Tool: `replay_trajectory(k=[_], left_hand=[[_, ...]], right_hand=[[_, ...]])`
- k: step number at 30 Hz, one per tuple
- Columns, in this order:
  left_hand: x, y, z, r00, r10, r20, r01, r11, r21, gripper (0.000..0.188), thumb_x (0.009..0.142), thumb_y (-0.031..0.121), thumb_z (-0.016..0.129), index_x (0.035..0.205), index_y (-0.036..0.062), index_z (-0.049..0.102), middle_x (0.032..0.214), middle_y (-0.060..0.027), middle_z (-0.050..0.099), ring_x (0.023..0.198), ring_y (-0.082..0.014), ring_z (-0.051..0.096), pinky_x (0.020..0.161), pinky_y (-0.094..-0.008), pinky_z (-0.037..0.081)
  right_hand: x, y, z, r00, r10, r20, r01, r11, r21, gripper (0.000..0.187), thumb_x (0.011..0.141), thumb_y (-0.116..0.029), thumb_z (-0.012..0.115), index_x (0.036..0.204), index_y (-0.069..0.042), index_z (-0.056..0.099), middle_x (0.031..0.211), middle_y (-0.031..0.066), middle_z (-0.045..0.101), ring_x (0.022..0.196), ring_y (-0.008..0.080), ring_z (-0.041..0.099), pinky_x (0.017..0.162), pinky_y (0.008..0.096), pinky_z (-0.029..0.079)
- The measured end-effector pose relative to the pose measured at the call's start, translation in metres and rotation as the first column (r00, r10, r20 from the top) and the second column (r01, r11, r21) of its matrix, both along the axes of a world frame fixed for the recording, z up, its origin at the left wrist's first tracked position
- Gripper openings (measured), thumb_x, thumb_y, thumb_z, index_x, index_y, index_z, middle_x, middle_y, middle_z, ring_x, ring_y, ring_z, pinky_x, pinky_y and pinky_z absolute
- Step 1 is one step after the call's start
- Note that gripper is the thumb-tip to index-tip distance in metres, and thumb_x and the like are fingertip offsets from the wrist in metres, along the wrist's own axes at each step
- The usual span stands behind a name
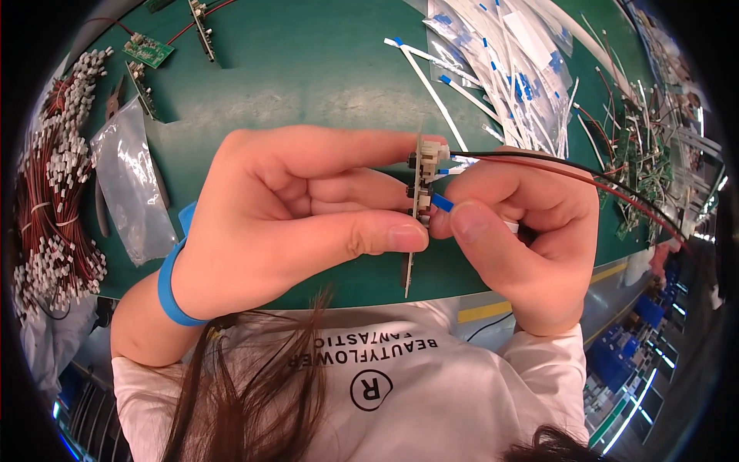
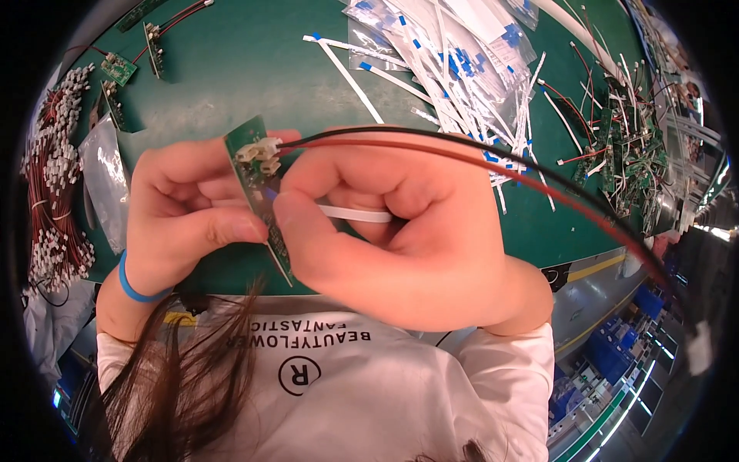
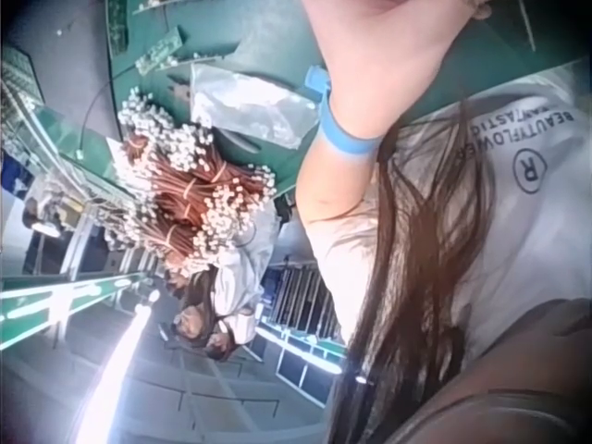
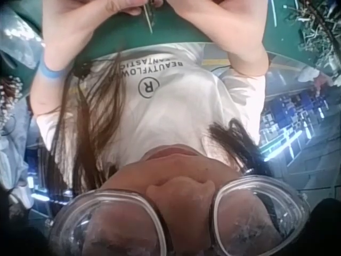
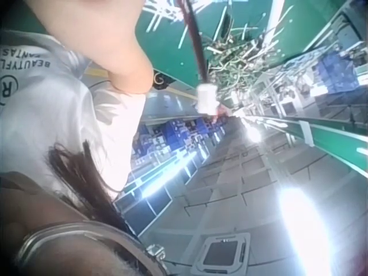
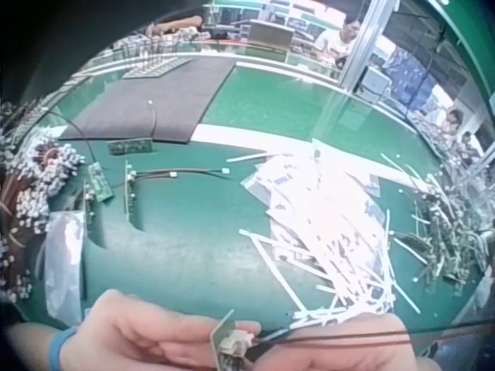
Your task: The person repeatedly plugs ribbon cables into connectors on circuit boards by hand and sets the assembled boards on the table.
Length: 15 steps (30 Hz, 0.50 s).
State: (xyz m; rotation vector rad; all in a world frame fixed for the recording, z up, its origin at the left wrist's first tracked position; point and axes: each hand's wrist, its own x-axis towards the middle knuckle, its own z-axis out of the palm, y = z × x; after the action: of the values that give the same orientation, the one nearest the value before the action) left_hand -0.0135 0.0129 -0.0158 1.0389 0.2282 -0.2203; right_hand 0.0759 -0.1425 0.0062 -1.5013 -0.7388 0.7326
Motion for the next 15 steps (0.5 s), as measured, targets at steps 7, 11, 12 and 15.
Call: replay_trajectory(k=[7,11,12,15], left_hand=[[-0.0001,0.0,0.0001,1.0,0.004,-0.013,-0.004,1.0,-0.021,0.051,0.066,-0.002,0.061,0.111,-0.0103,0.04,0.09,-0.0129,0.058,0.082,-0.0122,0.055,0.074,-0.0212,0.042],[-0.0006,0.0004,-0.0014,1.0,-0.005,0.008,0.005,1.0,-0.015,0.051,0.065,-0.003,0.061,0.111,-0.0104,0.04,0.091,-0.0133,0.058,0.083,-0.0126,0.055,0.075,-0.0215,0.042],[-0.0008,0.0002,-0.0014,1.0,0.002,0.001,-0.002,1.0,-0.024,0.051,0.065,-0.003,0.061,0.111,-0.0104,0.04,0.091,-0.0134,0.058,0.083,-0.0128,0.055,0.075,-0.0217,0.042],[-0.0012,-0.0001,-0.0018,1.0,0.01,-0.005,-0.01,0.999,-0.031,0.051,0.065,-0.004,0.061,0.111,-0.0103,0.04,0.091,-0.0136,0.058,0.084,-0.013,0.055,0.076,-0.0219,0.042]], right_hand=[[-0.0041,0.0025,0.0001,0.988,-0.069,-0.141,0.071,0.997,0.009,0.007,0.068,-0.001,0.054,0.065,0.004,0.054,0.064,0.0088,0.056,0.058,0.0098,0.051,0.052,0.0184,0.038],[-0.0029,0.0023,0.001,0.995,-0.043,-0.085,0.045,0.999,0.023,0.006,0.068,-0.001,0.054,0.064,0.004,0.054,0.064,0.0087,0.056,0.058,0.0099,0.051,0.052,0.0183,0.038],[-0.0047,0.0023,0.0016,0.986,-0.065,-0.153,0.068,0.998,0.017,0.006,0.068,-0.001,0.054,0.064,0.004,0.054,0.064,0.0085,0.056,0.058,0.0096,0.051,0.052,0.018,0.038],[-0.0032,0.003,0.0044,0.978,-0.072,-0.196,0.071,0.997,-0.01,0.006,0.067,-0.001,0.055,0.064,0.004,0.054,0.063,0.0081,0.056,0.057,0.0088,0.051,0.051,0.0175,0.037]])
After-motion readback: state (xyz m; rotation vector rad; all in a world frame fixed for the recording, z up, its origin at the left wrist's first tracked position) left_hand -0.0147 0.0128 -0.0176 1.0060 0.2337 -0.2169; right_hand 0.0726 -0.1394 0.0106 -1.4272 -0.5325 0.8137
